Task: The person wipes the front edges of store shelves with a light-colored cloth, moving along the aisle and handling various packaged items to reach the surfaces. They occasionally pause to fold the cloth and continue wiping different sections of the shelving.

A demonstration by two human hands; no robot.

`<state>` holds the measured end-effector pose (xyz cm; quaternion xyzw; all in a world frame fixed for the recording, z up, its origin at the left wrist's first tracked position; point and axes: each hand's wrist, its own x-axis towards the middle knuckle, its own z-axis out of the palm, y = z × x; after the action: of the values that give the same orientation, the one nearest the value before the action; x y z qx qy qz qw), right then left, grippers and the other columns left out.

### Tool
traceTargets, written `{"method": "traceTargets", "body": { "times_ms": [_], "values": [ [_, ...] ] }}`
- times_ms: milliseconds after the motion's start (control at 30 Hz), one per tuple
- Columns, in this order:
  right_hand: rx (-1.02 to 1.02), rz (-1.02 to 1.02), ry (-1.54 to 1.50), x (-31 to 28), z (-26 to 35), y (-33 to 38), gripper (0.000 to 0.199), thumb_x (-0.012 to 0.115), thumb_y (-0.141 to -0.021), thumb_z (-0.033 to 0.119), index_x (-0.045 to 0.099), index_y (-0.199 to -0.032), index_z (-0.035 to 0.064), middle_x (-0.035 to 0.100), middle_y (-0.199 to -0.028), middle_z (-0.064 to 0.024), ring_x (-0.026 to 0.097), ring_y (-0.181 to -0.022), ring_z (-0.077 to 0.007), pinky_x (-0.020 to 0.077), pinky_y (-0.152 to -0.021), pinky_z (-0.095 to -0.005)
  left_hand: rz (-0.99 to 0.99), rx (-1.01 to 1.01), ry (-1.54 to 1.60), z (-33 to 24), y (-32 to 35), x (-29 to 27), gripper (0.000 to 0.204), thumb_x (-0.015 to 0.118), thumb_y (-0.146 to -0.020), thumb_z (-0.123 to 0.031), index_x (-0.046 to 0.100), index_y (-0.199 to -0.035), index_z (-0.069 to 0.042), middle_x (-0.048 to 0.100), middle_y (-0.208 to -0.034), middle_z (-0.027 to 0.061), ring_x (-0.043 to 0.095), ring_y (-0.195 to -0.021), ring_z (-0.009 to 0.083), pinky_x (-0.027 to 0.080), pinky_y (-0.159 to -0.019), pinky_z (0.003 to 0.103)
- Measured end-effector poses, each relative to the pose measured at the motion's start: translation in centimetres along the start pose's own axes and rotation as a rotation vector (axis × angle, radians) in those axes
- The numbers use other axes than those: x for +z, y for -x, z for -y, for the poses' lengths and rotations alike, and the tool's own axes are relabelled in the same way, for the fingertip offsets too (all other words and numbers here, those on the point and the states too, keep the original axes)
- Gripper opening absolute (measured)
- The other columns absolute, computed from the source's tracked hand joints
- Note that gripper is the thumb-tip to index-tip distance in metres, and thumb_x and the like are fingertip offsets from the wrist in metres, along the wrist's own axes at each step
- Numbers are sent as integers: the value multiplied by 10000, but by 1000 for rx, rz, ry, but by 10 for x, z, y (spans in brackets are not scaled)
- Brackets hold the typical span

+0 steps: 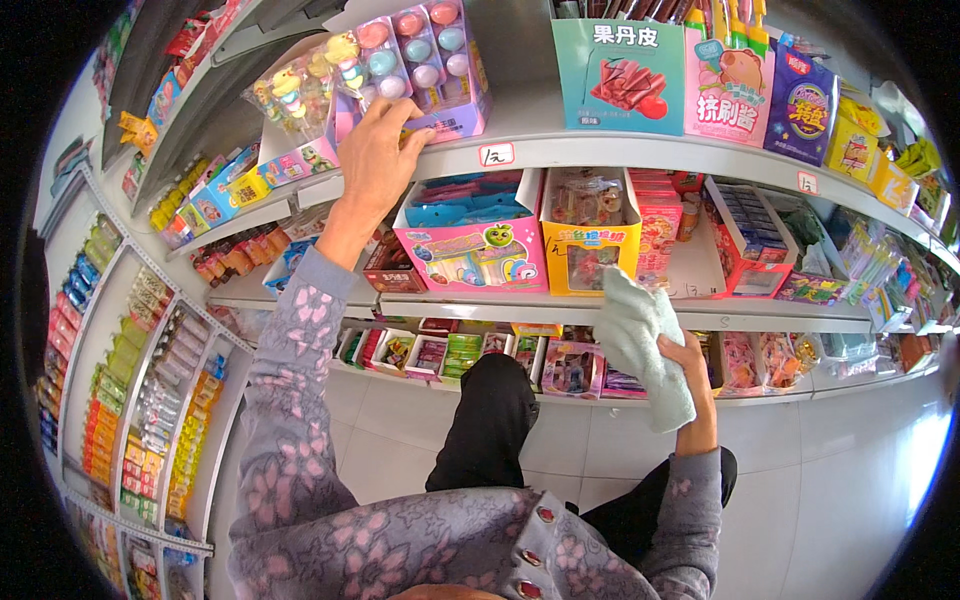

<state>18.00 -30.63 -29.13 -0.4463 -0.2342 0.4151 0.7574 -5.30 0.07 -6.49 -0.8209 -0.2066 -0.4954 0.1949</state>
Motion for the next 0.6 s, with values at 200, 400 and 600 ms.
{"method": "traceTargets", "body": {
  "times_ms": [200, 400, 600],
  "values": [
    [31, 17, 4, -23, 1, 5, 517, 690, -844, 233, 567, -1232, -85, 691, -1005, -138, 697, -784, -198, 572, -700, -295, -36, 31, 32, 5, 2, 1, 264, 791, -782, -241, 649, -964, -112, 623, -888, 50, 656, -763, 280, 491, -619, 404],
    [55, -5, 14, -28, -2, 6, 508, 681, -852, 216, 554, -1248, -77, 687, -1023, -144, 700, -805, -208, 577, -710, -303, 32, 2, 28, 2, 1, -5, 259, 789, -801, -228, 652, -984, -107, 618, -927, 67, 654, -797, 293, 503, -651, 393],
    [50, -24, 37, -28, -8, 10, 544, 679, -851, 236, 529, -1279, -67, 684, -1040, -142, 699, -814, -212, 581, -710, -308, -94, -14, 57, -11, 8, -10, 298, 776, -812, -204, 635, -1059, -115, 604, -1014, 79, 658, -863, 303, 525, -694, 400]
  ]
}}
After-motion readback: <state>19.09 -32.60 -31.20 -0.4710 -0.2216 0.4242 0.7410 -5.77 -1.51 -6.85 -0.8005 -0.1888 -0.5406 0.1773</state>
